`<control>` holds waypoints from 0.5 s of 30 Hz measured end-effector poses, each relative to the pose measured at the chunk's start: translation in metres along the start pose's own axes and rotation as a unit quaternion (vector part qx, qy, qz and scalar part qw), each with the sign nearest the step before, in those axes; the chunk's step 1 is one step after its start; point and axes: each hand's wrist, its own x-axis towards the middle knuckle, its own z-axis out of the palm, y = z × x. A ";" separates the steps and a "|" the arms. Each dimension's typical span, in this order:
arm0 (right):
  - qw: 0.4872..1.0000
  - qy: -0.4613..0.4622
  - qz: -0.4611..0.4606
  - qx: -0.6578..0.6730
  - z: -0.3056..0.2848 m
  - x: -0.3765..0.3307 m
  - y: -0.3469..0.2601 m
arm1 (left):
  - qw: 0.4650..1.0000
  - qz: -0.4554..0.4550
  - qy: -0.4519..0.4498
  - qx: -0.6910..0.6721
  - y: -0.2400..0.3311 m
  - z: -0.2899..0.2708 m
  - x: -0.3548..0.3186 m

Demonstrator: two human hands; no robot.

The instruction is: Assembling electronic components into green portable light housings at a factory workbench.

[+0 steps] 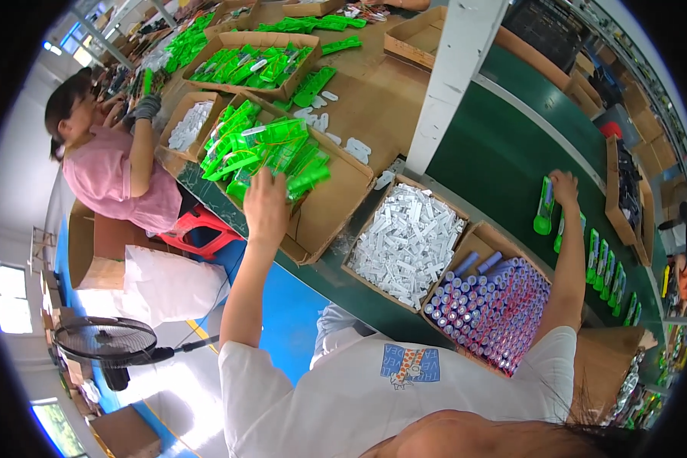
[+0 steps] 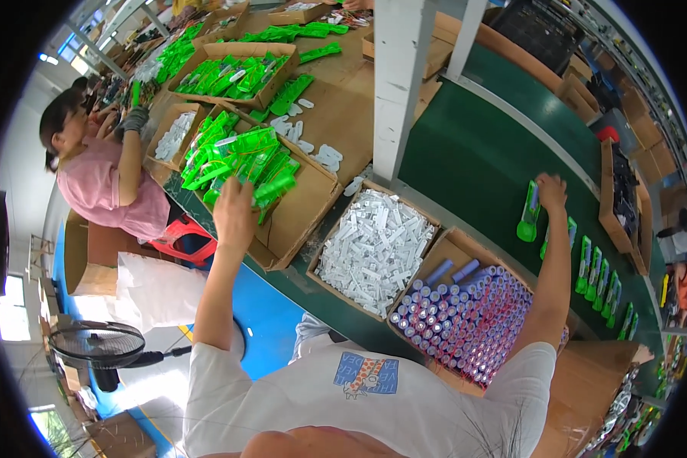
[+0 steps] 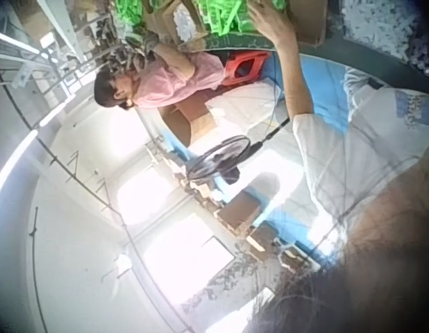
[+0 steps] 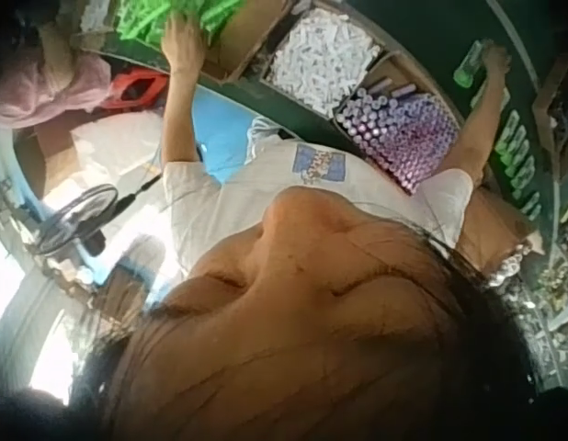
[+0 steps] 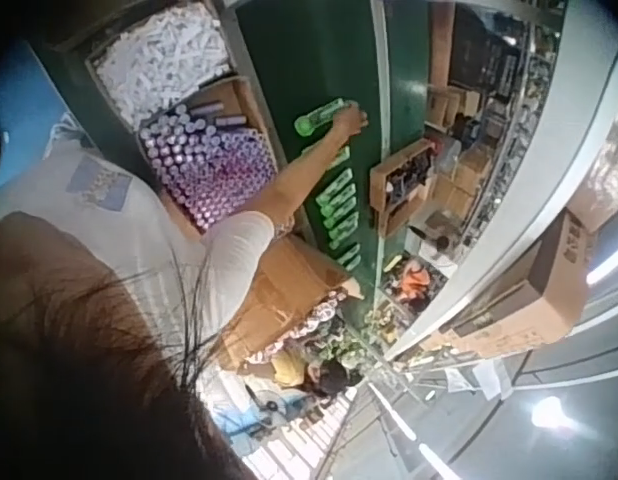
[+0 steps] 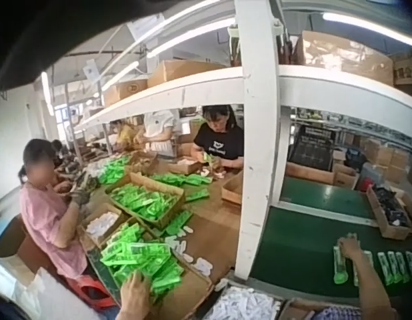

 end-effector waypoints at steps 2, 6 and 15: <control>0.976 0.172 -0.033 -0.128 -0.037 -0.041 -0.109 | 0.949 -0.072 0.021 -0.306 0.017 -0.017 -0.002; 0.857 -0.032 -0.258 0.445 -0.127 -0.173 -0.313 | 0.372 -0.214 -0.283 -0.858 0.102 -0.045 -0.034; 0.811 0.013 -0.356 0.464 -0.115 -0.285 -0.364 | 0.436 -0.106 -0.231 -0.863 0.157 -0.050 -0.079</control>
